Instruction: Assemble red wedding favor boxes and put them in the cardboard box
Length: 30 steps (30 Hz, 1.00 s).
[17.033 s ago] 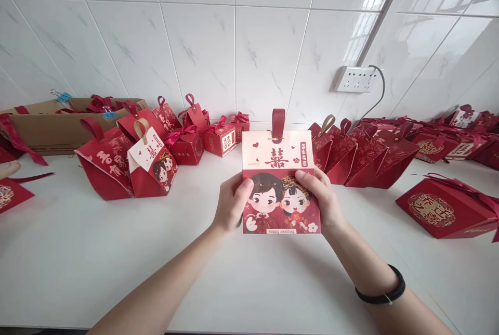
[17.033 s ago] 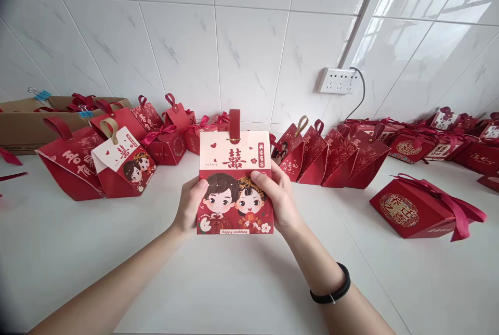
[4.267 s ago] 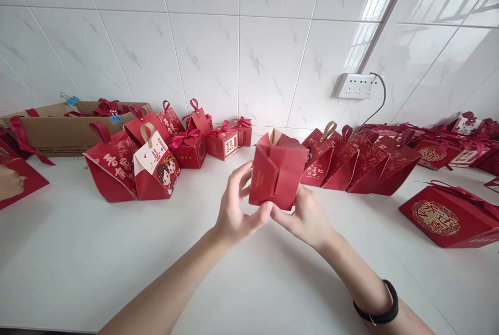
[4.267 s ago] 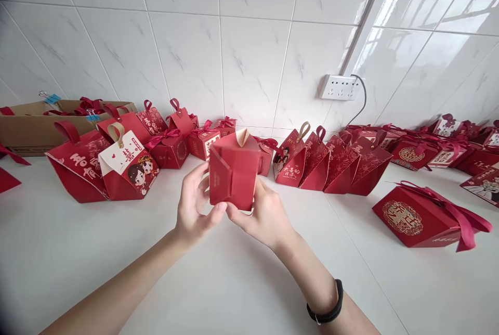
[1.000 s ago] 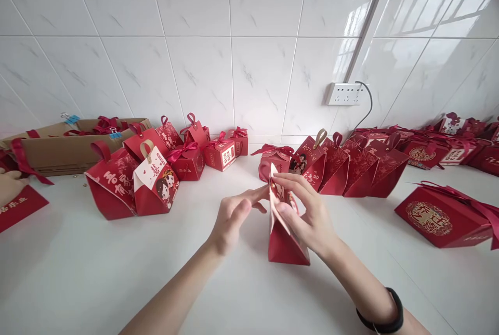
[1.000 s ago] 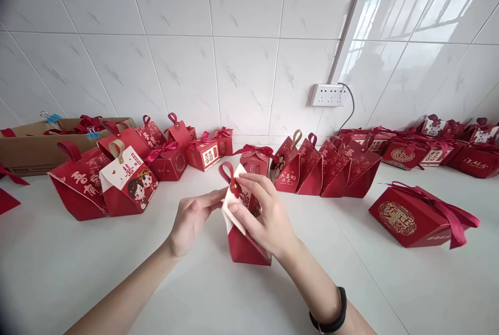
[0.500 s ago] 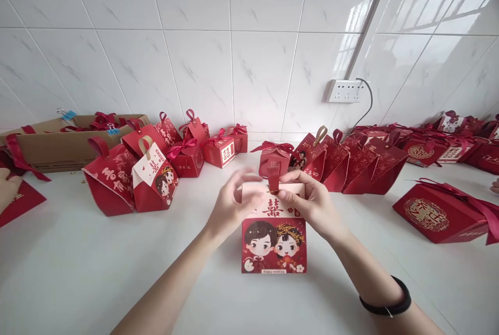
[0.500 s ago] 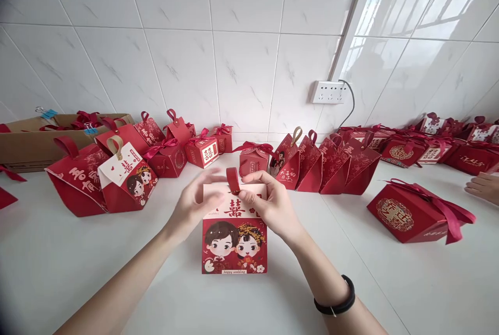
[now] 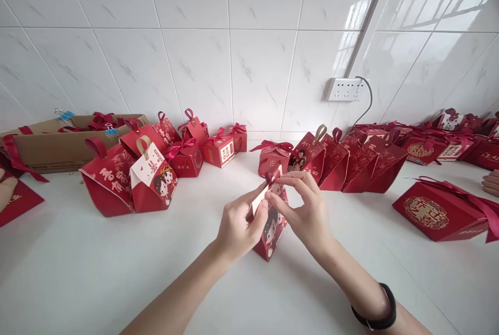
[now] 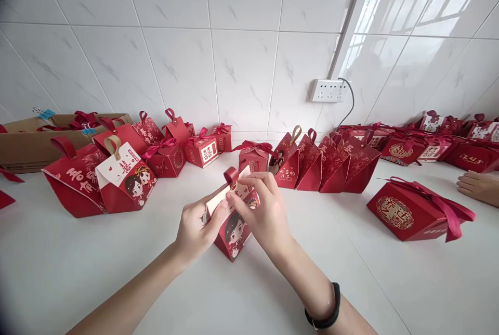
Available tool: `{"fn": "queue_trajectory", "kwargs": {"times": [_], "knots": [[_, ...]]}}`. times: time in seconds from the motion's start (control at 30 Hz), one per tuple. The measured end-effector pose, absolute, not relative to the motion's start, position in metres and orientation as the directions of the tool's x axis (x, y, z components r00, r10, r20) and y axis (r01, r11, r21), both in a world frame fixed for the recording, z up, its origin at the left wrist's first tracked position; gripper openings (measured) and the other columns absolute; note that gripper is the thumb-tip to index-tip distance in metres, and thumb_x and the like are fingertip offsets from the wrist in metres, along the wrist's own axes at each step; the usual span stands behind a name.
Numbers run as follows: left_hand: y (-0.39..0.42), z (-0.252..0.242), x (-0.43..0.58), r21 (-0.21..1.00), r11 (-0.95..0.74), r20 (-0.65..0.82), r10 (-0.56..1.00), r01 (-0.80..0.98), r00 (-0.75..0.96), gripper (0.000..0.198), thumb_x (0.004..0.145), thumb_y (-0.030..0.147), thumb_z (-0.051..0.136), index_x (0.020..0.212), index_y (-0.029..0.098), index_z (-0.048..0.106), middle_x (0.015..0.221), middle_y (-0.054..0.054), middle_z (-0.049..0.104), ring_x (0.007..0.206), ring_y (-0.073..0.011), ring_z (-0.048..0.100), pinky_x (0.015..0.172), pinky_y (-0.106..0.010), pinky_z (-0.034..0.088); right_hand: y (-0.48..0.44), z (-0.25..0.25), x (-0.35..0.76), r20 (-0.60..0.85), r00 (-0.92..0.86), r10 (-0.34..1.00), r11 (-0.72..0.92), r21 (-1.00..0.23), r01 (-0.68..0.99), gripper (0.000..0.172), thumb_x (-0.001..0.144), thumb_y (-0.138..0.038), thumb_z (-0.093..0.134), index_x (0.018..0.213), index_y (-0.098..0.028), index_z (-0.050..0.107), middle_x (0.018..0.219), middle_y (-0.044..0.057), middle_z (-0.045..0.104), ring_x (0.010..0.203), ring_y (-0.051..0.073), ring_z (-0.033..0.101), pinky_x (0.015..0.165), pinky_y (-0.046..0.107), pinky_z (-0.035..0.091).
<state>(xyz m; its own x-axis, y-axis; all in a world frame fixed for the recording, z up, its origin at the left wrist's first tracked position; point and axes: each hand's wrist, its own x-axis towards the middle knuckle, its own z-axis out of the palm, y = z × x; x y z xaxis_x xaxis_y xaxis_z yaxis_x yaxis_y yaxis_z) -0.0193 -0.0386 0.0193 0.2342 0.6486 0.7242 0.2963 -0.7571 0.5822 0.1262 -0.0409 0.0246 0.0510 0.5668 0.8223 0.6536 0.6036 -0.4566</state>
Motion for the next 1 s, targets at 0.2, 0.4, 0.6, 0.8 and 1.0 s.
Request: {"fn": "queue_trajectory", "kwargs": {"times": [0.2, 0.4, 0.6, 0.8, 1.0], "knots": [[-0.0377, 0.0180, -0.0192, 0.606, -0.732, 0.692, 0.678, 0.311, 0.249, 0.029, 0.089, 0.018, 0.043, 0.102, 0.011, 0.067, 0.057, 0.002, 0.054, 0.047, -0.0082, 0.040, 0.047, -0.020, 0.037, -0.0418, 0.0275, 0.1261, 0.772, 0.086, 0.630, 0.588, -0.547, 0.596, 0.006, 0.080, -0.025, 0.065, 0.084, -0.022, 0.062, 0.086, 0.003, 0.061, 0.078, 0.017, 0.061, 0.067, 0.030, 0.054], [-0.0388, 0.0176, -0.0197, 0.638, -0.706, 0.665, 0.707, 0.308, 0.241, 0.034, 0.089, 0.022, 0.043, 0.111, 0.013, 0.067, 0.056, 0.001, 0.055, 0.050, -0.0108, 0.046, 0.051, -0.021, 0.042, -0.0431, 0.0303, 0.1255, 0.713, 0.123, 0.690, 0.562, -0.635, 0.530, 0.004, 0.077, -0.022, 0.062, 0.076, -0.023, 0.059, 0.082, 0.003, 0.061, 0.076, 0.017, 0.059, 0.068, 0.031, 0.052], [-0.0388, 0.0187, -0.0198, 0.652, -0.685, 0.645, 0.727, 0.326, 0.238, 0.033, 0.089, 0.023, 0.044, 0.107, 0.012, 0.068, 0.051, 0.002, 0.052, 0.049, -0.0114, 0.046, 0.051, -0.021, 0.043, -0.0426, 0.0313, 0.1259, 0.701, 0.113, 0.704, 0.569, -0.652, 0.501, 0.010, 0.079, -0.017, 0.057, 0.071, -0.023, 0.057, 0.078, 0.002, 0.060, 0.072, 0.016, 0.059, 0.066, 0.029, 0.051], [-0.0379, 0.0178, -0.0197, 0.663, -0.688, 0.652, 0.724, 0.295, 0.224, 0.027, 0.089, 0.023, 0.045, 0.089, 0.013, 0.069, 0.064, -0.001, 0.061, 0.053, -0.0103, 0.049, 0.052, -0.020, 0.044, -0.0422, 0.0277, 0.1271, 0.724, 0.057, 0.687, 0.593, -0.605, 0.532, 0.012, 0.080, -0.026, 0.063, 0.090, -0.022, 0.057, 0.087, 0.004, 0.062, 0.082, 0.018, 0.060, 0.071, 0.032, 0.051], [-0.0382, 0.0180, -0.0206, 0.681, -0.676, 0.626, 0.737, 0.283, 0.255, 0.033, 0.089, 0.023, 0.045, 0.112, 0.012, 0.065, 0.056, 0.001, 0.056, 0.051, -0.0115, 0.048, 0.051, -0.021, 0.043, -0.0429, 0.0288, 0.1277, 0.694, 0.071, 0.717, 0.554, -0.628, 0.546, 0.004, 0.082, -0.026, 0.059, 0.085, -0.022, 0.058, 0.085, 0.004, 0.063, 0.078, 0.018, 0.060, 0.070, 0.032, 0.051]]}}
